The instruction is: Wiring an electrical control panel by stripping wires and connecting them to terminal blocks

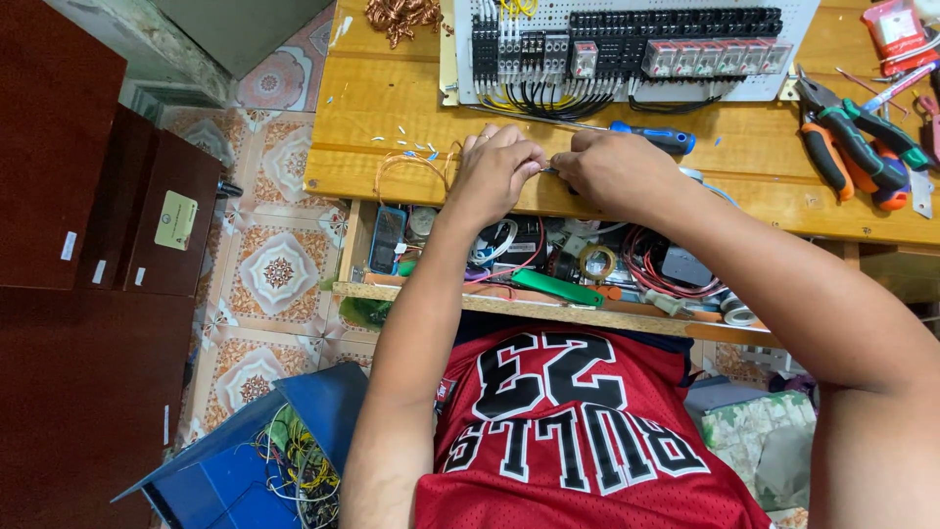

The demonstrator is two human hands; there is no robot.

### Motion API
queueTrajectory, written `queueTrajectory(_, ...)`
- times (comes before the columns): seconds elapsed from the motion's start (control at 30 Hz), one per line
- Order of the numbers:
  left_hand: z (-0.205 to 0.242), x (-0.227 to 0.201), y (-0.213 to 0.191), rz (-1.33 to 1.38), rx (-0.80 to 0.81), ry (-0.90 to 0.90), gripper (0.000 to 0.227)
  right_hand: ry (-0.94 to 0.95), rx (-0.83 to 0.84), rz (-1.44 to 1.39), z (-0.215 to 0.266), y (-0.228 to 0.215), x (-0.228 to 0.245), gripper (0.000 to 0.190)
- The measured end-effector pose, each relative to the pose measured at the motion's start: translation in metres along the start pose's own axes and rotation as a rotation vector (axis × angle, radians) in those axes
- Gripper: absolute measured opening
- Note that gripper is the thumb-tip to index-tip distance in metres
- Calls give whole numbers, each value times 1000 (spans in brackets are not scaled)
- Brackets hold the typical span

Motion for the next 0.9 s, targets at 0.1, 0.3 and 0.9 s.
queueTrajectory(0.1,-1,4,5,-24,-4,3,7,2,11,10,-1,-1,1,16)
queueTrajectory(0.3,-2,-2,5,-102,11,-3,11,38,-7,80,0,-6,5,18)
queueTrajectory(0.9,-1,1,10,-139,31,-39,9,-22,68,74,-7,-6,8,22)
Point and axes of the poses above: each hand's wrist, its own z-axis away from the middle knuckle, its own y-axis out of the palm, x = y × z, the point moved 5 cm from there along -z, towards the middle knuckle, and after that the axes turned 7 degrees about x, right-handed, at the moved point
